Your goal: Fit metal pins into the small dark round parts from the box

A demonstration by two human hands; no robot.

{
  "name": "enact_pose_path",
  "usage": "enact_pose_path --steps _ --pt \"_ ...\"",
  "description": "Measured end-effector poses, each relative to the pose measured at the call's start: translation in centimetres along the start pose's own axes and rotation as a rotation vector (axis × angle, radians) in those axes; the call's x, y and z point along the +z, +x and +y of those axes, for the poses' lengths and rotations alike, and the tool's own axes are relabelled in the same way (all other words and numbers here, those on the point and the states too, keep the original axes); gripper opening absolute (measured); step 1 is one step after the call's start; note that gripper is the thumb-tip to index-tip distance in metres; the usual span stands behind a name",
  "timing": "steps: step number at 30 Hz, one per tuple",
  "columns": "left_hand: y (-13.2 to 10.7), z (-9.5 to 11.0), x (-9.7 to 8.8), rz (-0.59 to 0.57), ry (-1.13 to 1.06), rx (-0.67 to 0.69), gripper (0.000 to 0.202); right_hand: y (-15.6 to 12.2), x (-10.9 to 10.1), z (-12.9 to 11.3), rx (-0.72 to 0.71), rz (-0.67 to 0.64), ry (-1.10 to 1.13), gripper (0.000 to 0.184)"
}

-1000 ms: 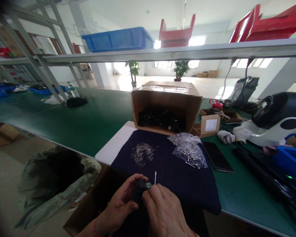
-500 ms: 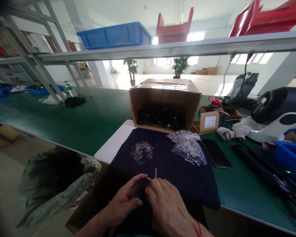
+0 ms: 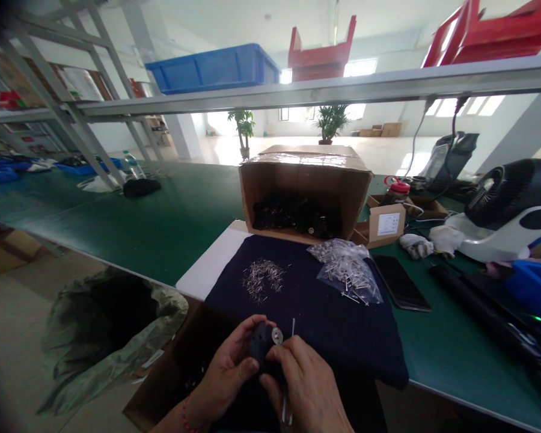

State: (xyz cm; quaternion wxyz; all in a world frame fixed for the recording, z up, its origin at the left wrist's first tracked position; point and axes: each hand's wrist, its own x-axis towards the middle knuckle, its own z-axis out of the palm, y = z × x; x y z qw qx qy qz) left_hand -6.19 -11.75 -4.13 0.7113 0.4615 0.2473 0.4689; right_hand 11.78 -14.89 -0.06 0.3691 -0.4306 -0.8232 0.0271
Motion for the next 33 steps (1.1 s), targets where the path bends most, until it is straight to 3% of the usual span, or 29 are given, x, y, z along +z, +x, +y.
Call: enact_pose_path --steps 4,7,11,15,18,22,26,29,33 --pt "0.1 0.8 1.0 0.014 -0.152 -0.078 0.060 -0.3 -0.1 0.2 -0.150 0.157 -0.119 0.014" --pt "0.6 1.8 1.5 0.029 -0.193 -0.203 0.055 -0.5 -0.7 0.6 -0.264 0.118 -0.249 0.024" --pt "1.9 2.6 1.7 -0.049 -0.131 -0.368 0.050 -1.1 -1.7 1.4 -0.391 0.014 -0.367 0.035" --pt "3.4 2.4 2.3 -0.065 -0.125 -0.433 0.045 -1.6 -2.3 2.9 -0.425 0.001 -0.392 0.038" --pt "4.1 2.1 2.7 -0.011 -0.089 -0.402 0.038 -1.5 -3.1 5.7 -0.335 -0.035 -0.447 0.036" --pt "4.4 1.9 2.9 0.052 -0.029 -0.348 0.035 -0.5 -4.9 11.0 0.028 -0.074 -0.680 0.019" --pt "4.9 1.8 2.9 0.031 0.020 -0.314 0.034 1.2 -6.2 14.7 0.031 -0.214 -0.696 0.020" --pt "5.4 1.8 3.0 0.024 -0.009 -0.294 0.034 2.3 -6.5 15.6 0.007 -0.251 -0.661 0.022" --pt "6.1 1.8 3.0 0.067 -0.183 -0.284 0.034 2.7 -6.2 14.4 0.033 -0.228 -0.626 0.023"
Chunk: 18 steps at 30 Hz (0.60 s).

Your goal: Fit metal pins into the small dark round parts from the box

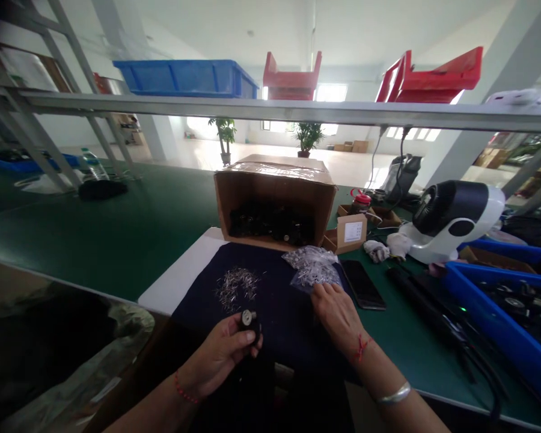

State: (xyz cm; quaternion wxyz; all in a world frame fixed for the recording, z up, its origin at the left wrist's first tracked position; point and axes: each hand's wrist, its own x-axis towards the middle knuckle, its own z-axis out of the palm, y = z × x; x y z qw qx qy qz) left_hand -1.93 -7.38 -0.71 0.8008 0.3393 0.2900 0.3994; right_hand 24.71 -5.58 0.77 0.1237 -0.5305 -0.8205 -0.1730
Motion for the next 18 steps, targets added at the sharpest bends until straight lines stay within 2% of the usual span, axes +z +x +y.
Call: enact_pose_path --steps 2,5,7,11,18 --pt "0.2 0.0 0.0 -0.028 -0.102 -0.003 0.032 -0.2 -0.4 -1.6 0.084 0.069 0.138 0.021" --pt "0.4 -0.2 0.1 -0.056 -0.221 -0.004 0.030 -0.4 -0.9 -4.9 0.236 0.189 0.586 0.028" --pt "0.4 -0.2 0.1 -0.058 -0.266 0.001 0.028 -0.5 -1.2 -7.0 0.299 0.247 0.793 0.030" --pt "0.2 -0.2 0.2 -0.072 -0.288 0.018 0.025 -0.3 -1.6 -9.7 0.373 0.344 0.932 0.030" --pt "0.1 0.0 -0.1 -0.079 -0.301 0.033 0.024 -0.2 -1.5 -10.6 0.460 0.373 1.039 0.030"
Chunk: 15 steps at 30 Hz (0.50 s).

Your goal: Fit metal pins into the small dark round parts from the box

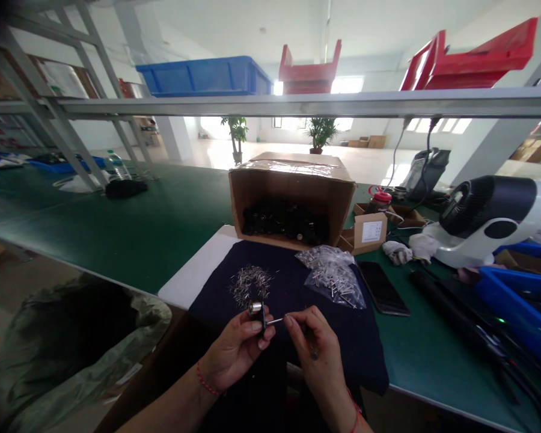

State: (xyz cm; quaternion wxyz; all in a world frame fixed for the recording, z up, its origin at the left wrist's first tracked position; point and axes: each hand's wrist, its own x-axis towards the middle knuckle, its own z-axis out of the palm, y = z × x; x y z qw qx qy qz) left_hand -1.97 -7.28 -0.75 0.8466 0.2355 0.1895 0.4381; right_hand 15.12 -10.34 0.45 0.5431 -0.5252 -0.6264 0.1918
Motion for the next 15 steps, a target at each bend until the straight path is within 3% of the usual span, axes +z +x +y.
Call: enact_pose_path --steps 7,11,15 --pt "0.2 -0.2 0.1 -0.009 0.013 0.008 0.024 -0.9 0.7 1.0 0.068 -0.008 0.034 0.030" --pt "1.1 0.9 0.1 -0.035 0.188 -0.007 0.023 -0.7 0.7 2.0 -0.054 -0.085 -0.051 0.029" --pt "3.1 2.4 -0.2 -0.065 0.438 -0.140 0.021 -0.2 0.7 3.4 -0.208 -0.213 -0.327 0.032"
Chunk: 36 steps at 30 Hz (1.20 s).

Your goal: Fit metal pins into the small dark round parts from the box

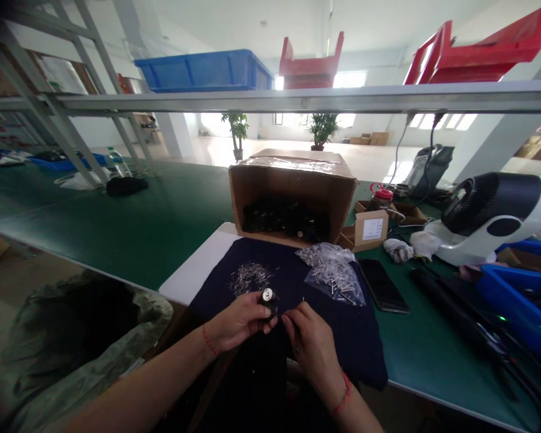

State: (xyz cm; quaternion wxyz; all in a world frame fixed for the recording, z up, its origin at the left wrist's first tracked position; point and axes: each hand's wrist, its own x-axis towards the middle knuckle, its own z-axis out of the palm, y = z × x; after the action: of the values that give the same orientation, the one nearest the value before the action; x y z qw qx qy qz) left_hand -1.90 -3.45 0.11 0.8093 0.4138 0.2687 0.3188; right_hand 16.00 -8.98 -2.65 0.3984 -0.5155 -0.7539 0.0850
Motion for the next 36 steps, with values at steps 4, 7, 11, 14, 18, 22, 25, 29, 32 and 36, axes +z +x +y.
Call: enact_pose_path --steps 4,7,11,14,18,22,25,29,32,36 --pt "2.0 0.5 -0.8 -0.035 0.122 -0.122 0.018 -0.2 0.2 1.0 -0.071 -0.101 -0.186 0.040" --pt "2.9 0.5 -1.0 -0.057 0.194 -0.181 0.018 -0.1 -0.4 1.0 0.012 -0.084 -0.056 0.045" --pt "3.5 0.5 -0.6 -0.094 0.264 -0.224 0.019 1.3 -1.8 -0.1 0.388 0.044 0.534 0.054" --pt "3.7 0.7 -0.2 -0.112 0.306 -0.235 0.019 3.0 -2.2 -0.9 0.598 0.134 0.927 0.061" --pt "3.8 0.8 0.1 -0.116 0.351 -0.234 0.018 4.5 -1.5 -1.0 0.686 0.138 1.059 0.065" --pt "3.8 0.9 0.1 -0.128 0.380 -0.238 0.017 4.8 -0.8 -0.2 0.703 0.103 1.083 0.066" --pt "3.8 1.0 0.1 -0.143 0.400 -0.242 0.017 4.8 -0.8 0.4 0.671 0.046 1.100 0.067" --pt "3.9 1.1 0.0 -0.166 0.415 -0.253 0.016 4.9 -1.0 0.6 0.626 0.003 1.113 0.069" --pt "4.0 1.2 -0.1 -0.187 0.414 -0.277 0.014 4.7 -0.9 0.5 0.588 -0.020 1.120 0.069" --pt "4.2 1.4 -0.3 -0.213 0.403 -0.314 0.014 4.1 -0.7 0.0 0.554 -0.019 1.126 0.068"
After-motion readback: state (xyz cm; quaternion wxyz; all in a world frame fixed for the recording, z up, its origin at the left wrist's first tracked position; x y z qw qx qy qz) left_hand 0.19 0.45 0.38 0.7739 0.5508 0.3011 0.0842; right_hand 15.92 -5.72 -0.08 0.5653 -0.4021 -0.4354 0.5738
